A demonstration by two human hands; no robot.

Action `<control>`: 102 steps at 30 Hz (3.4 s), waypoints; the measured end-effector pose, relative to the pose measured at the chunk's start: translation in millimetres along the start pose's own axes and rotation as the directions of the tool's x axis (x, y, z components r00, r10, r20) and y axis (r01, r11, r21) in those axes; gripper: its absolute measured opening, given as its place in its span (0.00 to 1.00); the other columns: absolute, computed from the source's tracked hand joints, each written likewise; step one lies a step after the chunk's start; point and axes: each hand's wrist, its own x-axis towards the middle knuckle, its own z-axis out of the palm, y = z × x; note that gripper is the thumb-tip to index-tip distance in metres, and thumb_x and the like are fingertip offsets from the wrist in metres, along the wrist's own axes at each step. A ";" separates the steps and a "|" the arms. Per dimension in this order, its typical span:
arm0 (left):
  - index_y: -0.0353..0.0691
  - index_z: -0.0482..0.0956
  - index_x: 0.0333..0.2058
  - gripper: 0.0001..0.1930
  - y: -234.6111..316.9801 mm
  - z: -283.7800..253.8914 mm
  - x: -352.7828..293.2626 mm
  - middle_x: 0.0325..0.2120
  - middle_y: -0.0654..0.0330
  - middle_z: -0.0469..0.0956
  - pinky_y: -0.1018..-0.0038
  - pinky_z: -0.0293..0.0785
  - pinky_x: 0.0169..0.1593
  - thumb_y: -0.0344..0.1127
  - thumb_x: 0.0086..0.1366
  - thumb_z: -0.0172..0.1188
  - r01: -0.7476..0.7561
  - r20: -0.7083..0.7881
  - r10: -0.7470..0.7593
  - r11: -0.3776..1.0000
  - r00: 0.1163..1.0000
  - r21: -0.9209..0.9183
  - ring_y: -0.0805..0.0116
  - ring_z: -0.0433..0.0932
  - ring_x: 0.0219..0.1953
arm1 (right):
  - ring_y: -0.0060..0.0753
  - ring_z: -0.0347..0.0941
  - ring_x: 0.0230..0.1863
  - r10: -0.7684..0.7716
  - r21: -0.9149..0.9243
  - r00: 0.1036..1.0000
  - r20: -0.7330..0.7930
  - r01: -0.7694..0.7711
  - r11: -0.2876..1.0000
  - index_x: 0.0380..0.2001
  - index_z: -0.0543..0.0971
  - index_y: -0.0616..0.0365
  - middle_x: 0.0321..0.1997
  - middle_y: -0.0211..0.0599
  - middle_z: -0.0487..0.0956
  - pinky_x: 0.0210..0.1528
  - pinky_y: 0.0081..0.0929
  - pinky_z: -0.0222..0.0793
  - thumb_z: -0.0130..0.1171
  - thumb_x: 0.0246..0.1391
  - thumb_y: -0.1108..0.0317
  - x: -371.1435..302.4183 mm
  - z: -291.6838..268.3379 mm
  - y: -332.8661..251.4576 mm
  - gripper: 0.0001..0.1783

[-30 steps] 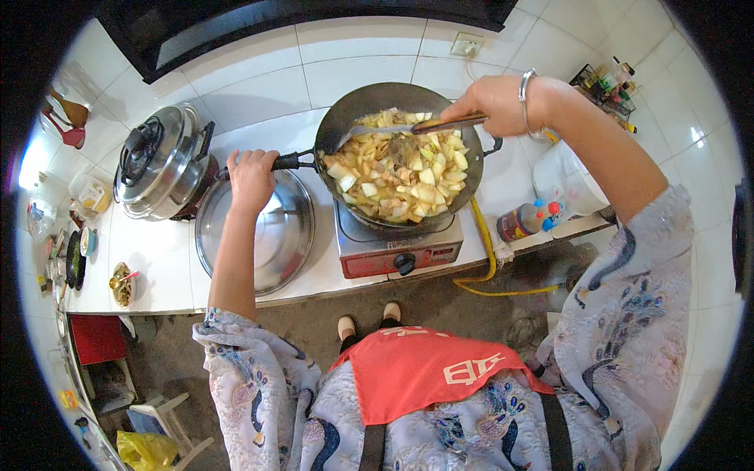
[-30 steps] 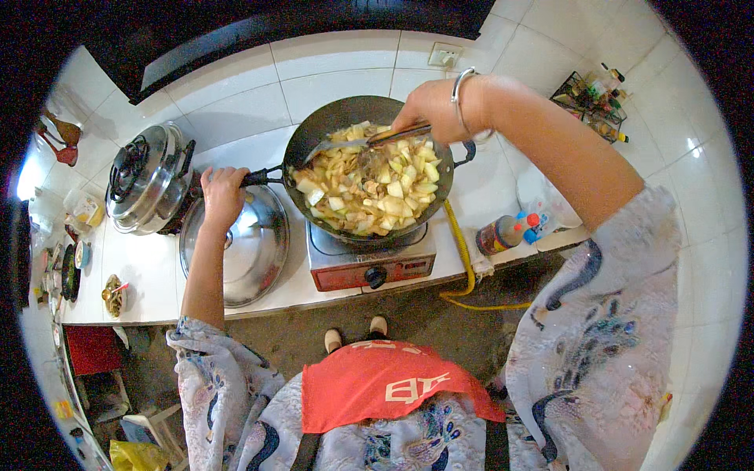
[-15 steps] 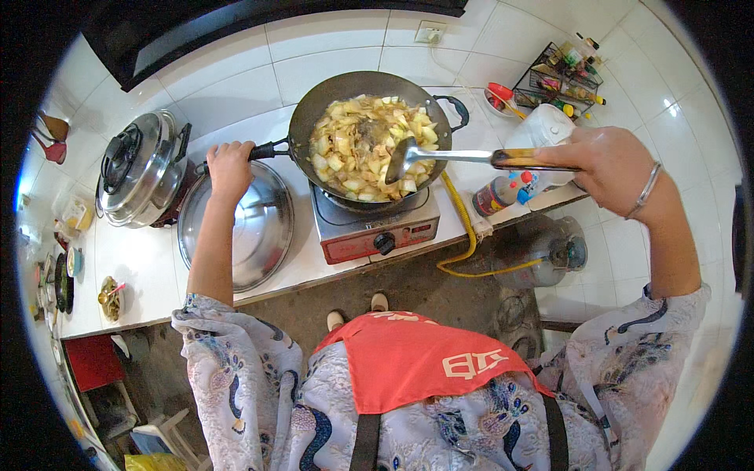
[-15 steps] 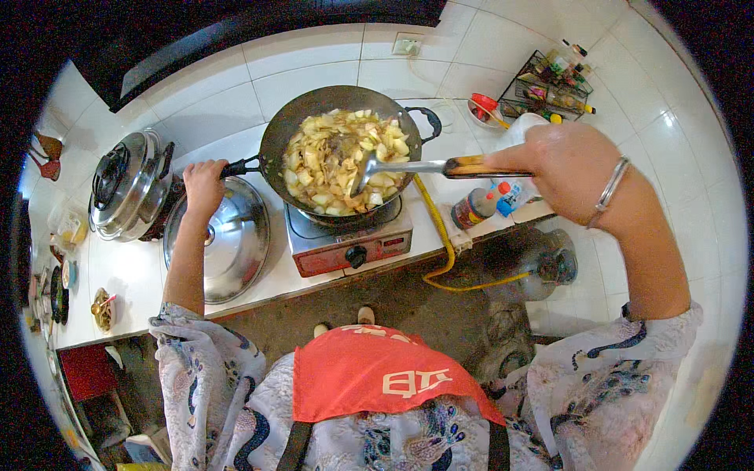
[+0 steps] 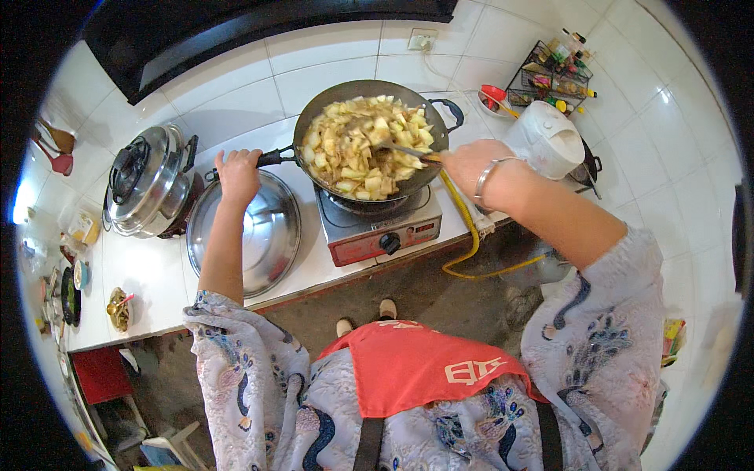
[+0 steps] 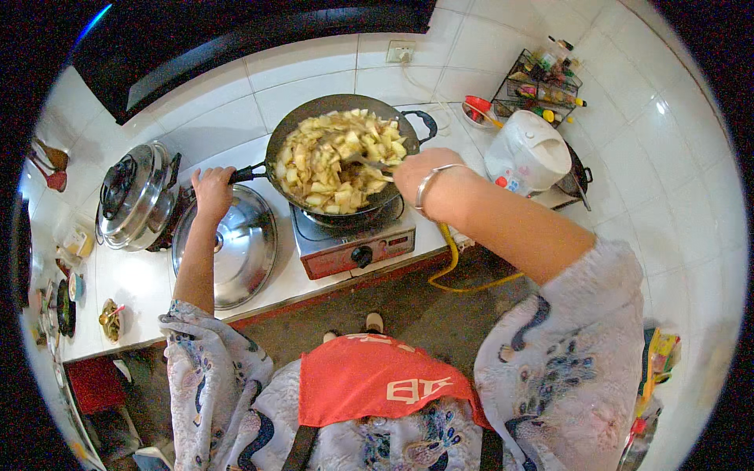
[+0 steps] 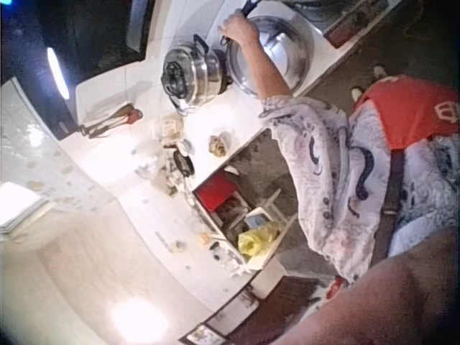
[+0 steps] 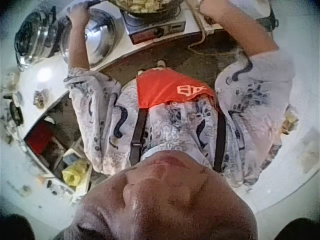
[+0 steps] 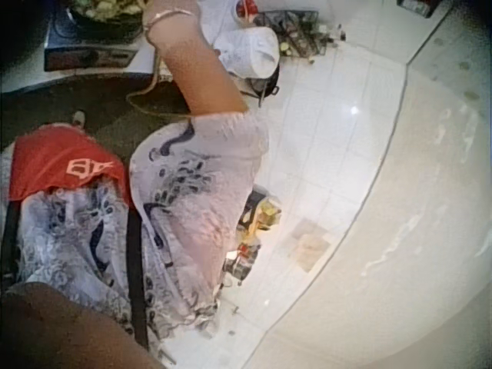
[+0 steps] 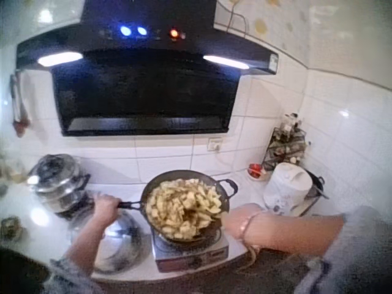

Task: The person stirs chopped vegetables in a wok on a gas stove using a spatula. They add green vegetables and cubed tofu from bowls into the wok, then pour a dark liquid seasoning from a bottle and continue to stir the mixture.

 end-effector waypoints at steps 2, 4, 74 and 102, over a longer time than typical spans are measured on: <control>0.50 0.79 0.39 0.15 1.7 1.1 3.2 0.30 0.62 0.76 0.51 0.56 0.57 0.26 0.53 0.53 -0.001 -0.001 0.001 1.000 1.000 0.010 0.60 0.74 0.40 | 0.47 0.78 0.40 0.015 -0.011 0.998 -0.065 -0.016 1.000 0.38 0.79 0.57 0.37 0.48 0.80 0.42 0.38 0.74 0.51 0.48 0.74 7.7 1.9 9.7 0.13; 0.50 0.79 0.38 0.14 7.9 1.7 8.8 0.30 0.61 0.77 0.51 0.56 0.57 0.26 0.53 0.53 0.002 0.005 -0.002 1.000 1.000 0.002 0.60 0.74 0.40 | 0.46 0.77 0.41 0.043 -0.083 0.994 -0.103 -0.052 0.995 0.46 0.77 0.46 0.36 0.45 0.80 0.43 0.40 0.73 0.48 0.48 0.76 0.0 -5.3 46.6 0.21; 0.48 0.79 0.36 0.13 7.3 -7.0 4.2 0.28 0.61 0.76 0.60 0.63 0.49 0.27 0.51 0.55 -0.012 -0.051 0.010 0.999 0.999 -0.035 0.60 0.74 0.37 | 0.19 0.57 0.08 -0.215 0.927 0.974 0.077 -0.149 -0.345 0.63 0.59 0.53 0.15 0.30 0.69 0.09 0.18 0.54 0.44 0.64 0.64 -1.1 223.6 57.2 0.24; 0.47 0.79 0.38 0.14 5.1 -3.3 1.4 0.30 0.61 0.76 0.61 0.63 0.49 0.28 0.51 0.58 0.017 -0.024 -0.018 0.998 1.000 -0.059 0.58 0.74 0.39 | 0.17 0.59 0.07 -0.144 0.972 0.966 0.212 -0.195 0.129 0.58 0.67 0.54 0.12 0.30 0.69 0.09 0.17 0.55 0.46 0.63 0.62 -11.8 103.8 83.3 0.21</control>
